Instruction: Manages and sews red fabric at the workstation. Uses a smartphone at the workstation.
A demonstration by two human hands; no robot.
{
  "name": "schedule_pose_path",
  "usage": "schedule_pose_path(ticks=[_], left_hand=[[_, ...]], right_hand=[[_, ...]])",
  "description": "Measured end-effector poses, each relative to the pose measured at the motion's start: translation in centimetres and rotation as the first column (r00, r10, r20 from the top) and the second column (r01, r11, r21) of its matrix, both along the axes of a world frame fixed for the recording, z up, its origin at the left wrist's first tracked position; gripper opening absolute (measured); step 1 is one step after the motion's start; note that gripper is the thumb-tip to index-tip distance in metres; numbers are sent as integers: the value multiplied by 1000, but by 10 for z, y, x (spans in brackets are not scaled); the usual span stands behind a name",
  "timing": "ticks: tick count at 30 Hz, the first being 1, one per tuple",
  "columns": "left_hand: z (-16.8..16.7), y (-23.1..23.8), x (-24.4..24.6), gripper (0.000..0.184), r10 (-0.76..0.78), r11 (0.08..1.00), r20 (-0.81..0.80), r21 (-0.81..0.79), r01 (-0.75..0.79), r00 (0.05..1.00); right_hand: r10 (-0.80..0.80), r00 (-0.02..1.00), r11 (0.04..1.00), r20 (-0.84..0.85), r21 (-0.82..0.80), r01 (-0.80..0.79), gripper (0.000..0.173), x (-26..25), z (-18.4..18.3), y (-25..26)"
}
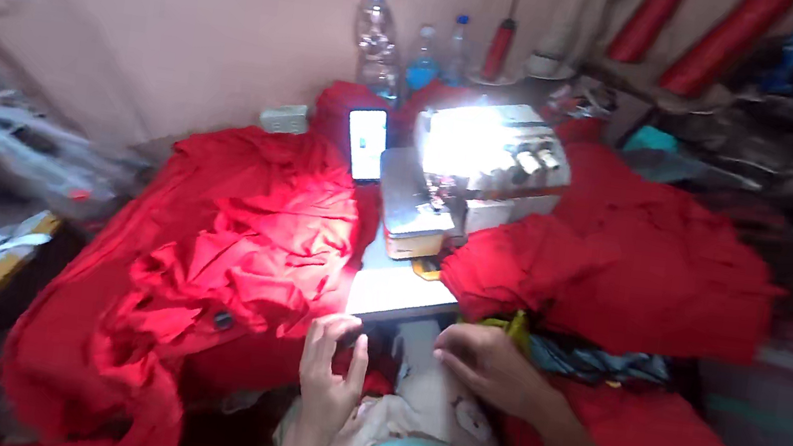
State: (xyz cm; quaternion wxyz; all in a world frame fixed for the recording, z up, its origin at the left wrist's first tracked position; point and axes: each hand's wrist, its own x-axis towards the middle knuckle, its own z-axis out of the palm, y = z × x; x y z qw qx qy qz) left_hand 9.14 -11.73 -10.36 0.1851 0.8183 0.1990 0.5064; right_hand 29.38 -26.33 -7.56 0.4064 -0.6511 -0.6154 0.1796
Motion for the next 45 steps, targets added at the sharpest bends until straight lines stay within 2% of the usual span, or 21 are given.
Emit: schedule_pose_path(ticks=[3,5,8,10,12,14,16,18,20,22,25,26,27,30,32,34,36,38,39,42,45], left_hand=[[-11,-16,29,21,-208,966,19,-152,209,978],[-9,-19,58,21,-304,932,-12,-210,295,953],[10,-10,115,25,-369,920,-202,-217,326,907],[20,-3,154,26,-313,949,-272,-132,287,910],[24,-4,181,23,-269,963,-265,-69,260,926],[30,-9,196,23,-293,956,-252,-71,285,922],[30,-13,201,21,-342,940,-234,-91,330,910],[25,-13,199,18,-370,929,-184,-86,361,910],[24,-11,188,19,-390,918,-107,-125,377,914],[32,-12,175,23,-401,899,10,-185,396,916],[55,-17,155,50,-482,834,101,-251,491,870],[62,-17,149,61,-527,807,92,-258,531,845],[67,-17,142,61,-567,780,101,-254,572,817],[74,-20,119,19,-573,761,220,-215,612,790],[76,-21,98,7,-544,775,247,-219,593,802],[77,-22,80,10,-548,739,265,-292,607,794],[76,-20,70,20,-545,718,258,-347,603,798],[72,-16,65,28,-500,758,202,-369,538,842],[71,-15,63,33,-459,791,149,-380,479,876],[80,-13,55,34,-354,835,28,-440,330,935],[69,-2,42,25,-495,713,137,-500,491,858]], right_hand=[[-412,910,911,57,49,409,23,49,15,-14],[-580,811,814,70,58,577,24,84,25,-12],[-699,708,715,98,80,695,21,124,34,-2],[-709,695,703,119,39,710,20,139,40,9],[-654,734,719,184,-147,679,29,153,43,26],[-601,752,642,271,-397,656,47,164,45,48],[-573,751,570,328,-499,653,51,170,40,63],[-584,751,617,308,-432,658,37,175,32,61],[-648,732,726,212,-117,677,28,177,24,46],[-612,791,779,6,174,602,23,167,29,31],[-204,928,907,-313,295,299,5,127,53,13],[-70,953,932,-296,321,168,6,113,61,10],[27,965,935,-260,347,67,6,99,67,9],[169,960,907,-225,416,-62,7,68,75,10],[235,942,890,-240,443,-109,6,57,70,13],[227,934,918,-274,381,-112,6,45,65,17],[228,924,954,-309,263,-147,24,34,60,22],[283,882,955,-377,201,-220,50,25,54,27],[292,872,955,-392,172,-243,52,21,51,29],[172,902,980,-395,163,-116,28,6,49,34],[197,907,962,-372,254,-104,13,15,39,36]])
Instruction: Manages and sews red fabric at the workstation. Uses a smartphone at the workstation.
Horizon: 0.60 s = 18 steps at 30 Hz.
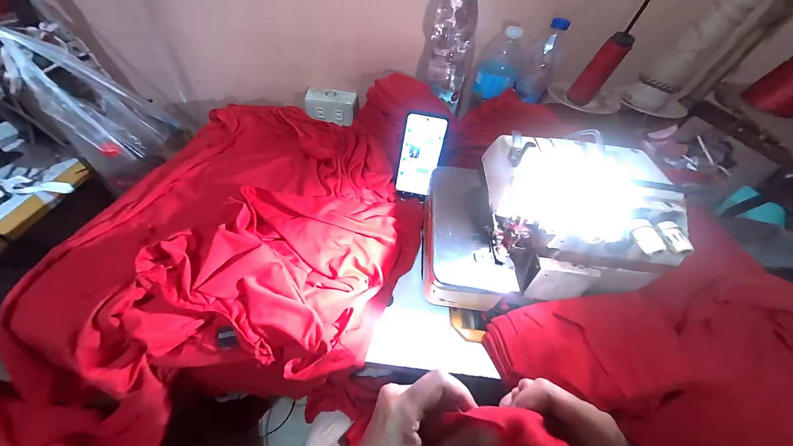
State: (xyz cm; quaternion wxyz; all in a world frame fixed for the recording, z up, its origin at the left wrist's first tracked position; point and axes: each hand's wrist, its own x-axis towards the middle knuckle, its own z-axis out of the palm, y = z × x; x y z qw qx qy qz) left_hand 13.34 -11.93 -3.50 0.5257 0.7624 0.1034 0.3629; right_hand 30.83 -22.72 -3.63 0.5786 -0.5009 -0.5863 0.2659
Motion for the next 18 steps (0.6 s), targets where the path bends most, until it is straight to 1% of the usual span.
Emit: schedule_pose_path(ticks=[1,3,4,5,6,8,10,12,14,15,16,18], left_hand=[[-4,5,-5,27,-100,995,-16,-17,99,995],[-13,9,-12,29,-252,966,-116,22,256,961],[-21,9,-14,26,-306,948,-166,37,316,938],[-30,9,-16,23,-357,930,-207,16,368,911],[-38,8,-18,22,-376,924,-229,-24,381,898],[-49,8,-27,19,-317,947,-193,-118,299,929],[-55,13,-39,14,-250,951,-70,-206,231,966],[-54,22,-50,12,-211,948,33,-236,213,977],[-48,31,-58,17,-191,956,98,-207,207,977],[-43,34,-61,19,-153,963,119,-206,175,981],[-40,36,-63,19,-106,962,150,-235,139,983],[-36,37,-64,14,10,923,211,-378,72,978]], right_hand=[[9,1000,1000,-17,25,-8,13,2,0,0],[-32,997,996,-74,79,38,15,-1,6,0],[-57,996,993,-63,104,63,16,0,6,0],[-88,996,986,-23,139,90,16,3,5,0],[-151,988,974,23,174,145,16,6,5,-1],[-285,953,941,100,217,259,19,14,10,-7],[-336,939,921,74,232,311,24,20,13,-14],[-337,941,916,29,241,321,26,24,12,-18],[-314,949,915,37,279,292,26,28,10,-20],[-294,955,915,40,299,270,25,30,9,-22],[-271,963,918,14,306,253,23,32,7,-22],[-272,959,927,-79,247,283,21,31,0,-21]])
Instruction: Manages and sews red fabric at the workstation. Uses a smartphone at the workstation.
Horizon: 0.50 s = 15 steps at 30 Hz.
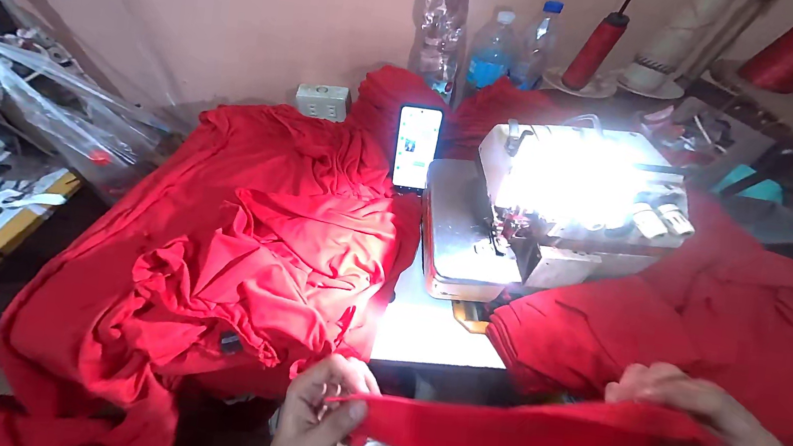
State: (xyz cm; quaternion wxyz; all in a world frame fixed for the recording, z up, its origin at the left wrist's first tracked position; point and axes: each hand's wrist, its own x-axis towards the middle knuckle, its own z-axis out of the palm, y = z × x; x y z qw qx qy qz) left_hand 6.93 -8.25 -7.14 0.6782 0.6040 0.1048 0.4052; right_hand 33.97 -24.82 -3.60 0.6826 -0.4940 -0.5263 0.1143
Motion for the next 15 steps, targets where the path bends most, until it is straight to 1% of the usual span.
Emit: schedule_pose_path(ticks=[1,2,3,4,5,6,7,8,9,10,11,12,13,14,15], left_hand=[[2,-2,2,12,63,992,-3,-108,-63,998],[5,-5,5,11,126,966,-20,-224,-128,992],[9,-10,10,11,183,919,-45,-348,-187,982],[14,-14,16,17,235,852,-91,-461,-250,968],[19,-18,22,21,262,781,-152,-547,-302,953],[22,-21,28,23,267,728,-194,-601,-329,944],[25,-23,33,26,269,706,-220,-617,-348,938],[29,-27,37,28,277,712,-248,-596,-371,928],[32,-31,42,27,284,740,-277,-545,-394,918],[35,-35,46,26,287,784,-289,-477,-397,913],[35,-38,48,24,263,844,-282,-396,-362,923],[31,-39,49,19,211,908,-265,-302,-289,941],[26,-38,50,19,120,961,-249,-213,-175,961],[23,-35,49,32,-15,988,-241,-150,-22,970],[22,-33,48,46,-131,987,-236,-119,105,963]], right_hand=[[-37,996,998,-84,-57,32,19,-2,-6,4],[-92,978,989,-185,-131,69,12,-5,-15,9],[-154,947,974,-283,-205,97,11,-8,-25,15],[-201,912,958,-358,-267,107,17,-13,-33,20],[-234,881,945,-410,-310,107,21,-17,-40,26],[-231,866,943,-443,-321,87,22,-21,-47,30],[-204,869,948,-452,-311,61,21,-25,-50,34],[-162,883,956,-441,-293,28,19,-31,-50,38],[-123,901,963,-415,-268,8,20,-37,-47,42],[-84,921,971,-381,-237,-9,22,-44,-43,47],[-45,939,976,-340,-216,-31,25,-50,-39,53],[3,955,979,-296,-195,-64,25,-55,-35,57],[54,966,979,-251,-178,-101,24,-59,-32,60],[102,974,976,-204,-168,-138,21,-63,-30,63],[148,974,971,-171,-160,-176,17,-65,-29,64]])
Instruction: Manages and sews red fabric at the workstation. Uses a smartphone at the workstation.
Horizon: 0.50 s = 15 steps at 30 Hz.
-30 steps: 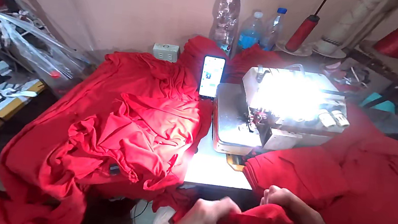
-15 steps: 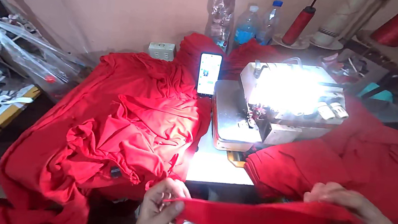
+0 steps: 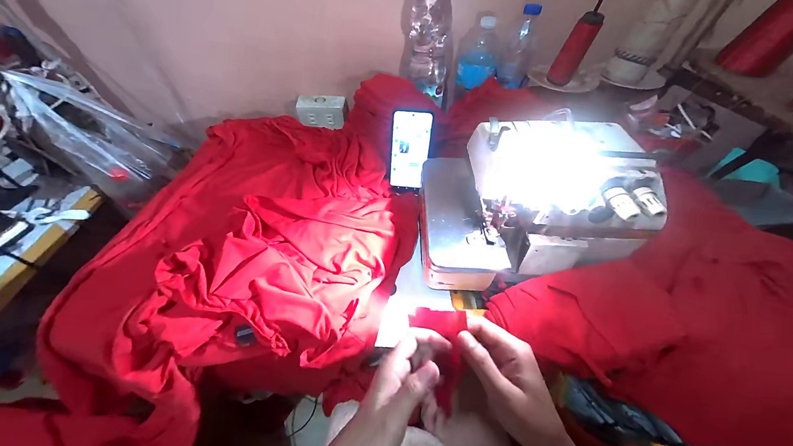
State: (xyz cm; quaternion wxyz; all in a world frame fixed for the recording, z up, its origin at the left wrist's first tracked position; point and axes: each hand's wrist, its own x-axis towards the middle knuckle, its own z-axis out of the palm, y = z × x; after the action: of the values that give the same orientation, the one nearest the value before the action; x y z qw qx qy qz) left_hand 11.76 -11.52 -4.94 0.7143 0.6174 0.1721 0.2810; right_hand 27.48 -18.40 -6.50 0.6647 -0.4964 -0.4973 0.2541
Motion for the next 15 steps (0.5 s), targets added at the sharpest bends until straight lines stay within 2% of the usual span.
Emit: schedule_pose_path(ticks=[2,6,8,10,11,13,15], left_hand=[[1,3,-4,56,-75,997,10,26,75,997],[-6,11,-8,30,105,980,62,162,-114,993],[-10,22,-13,40,121,964,-6,240,-116,993],[-11,31,-16,59,28,969,-82,249,-6,996],[-10,33,-15,61,-35,971,-74,234,51,997],[-7,31,-7,52,-68,977,-21,203,71,997],[-6,26,2,25,50,972,25,230,-54,998]], right_hand=[[67,998,998,11,16,-67,20,-1,1,1],[191,981,981,-12,9,-191,21,7,5,-7],[258,966,966,-12,-12,-258,23,11,9,-11],[279,960,960,27,-35,-278,23,13,9,-14],[281,958,959,54,-39,-279,23,13,9,-14],[288,953,957,93,-44,-285,23,12,7,-14],[283,953,959,106,-62,-278,24,9,7,-14]])
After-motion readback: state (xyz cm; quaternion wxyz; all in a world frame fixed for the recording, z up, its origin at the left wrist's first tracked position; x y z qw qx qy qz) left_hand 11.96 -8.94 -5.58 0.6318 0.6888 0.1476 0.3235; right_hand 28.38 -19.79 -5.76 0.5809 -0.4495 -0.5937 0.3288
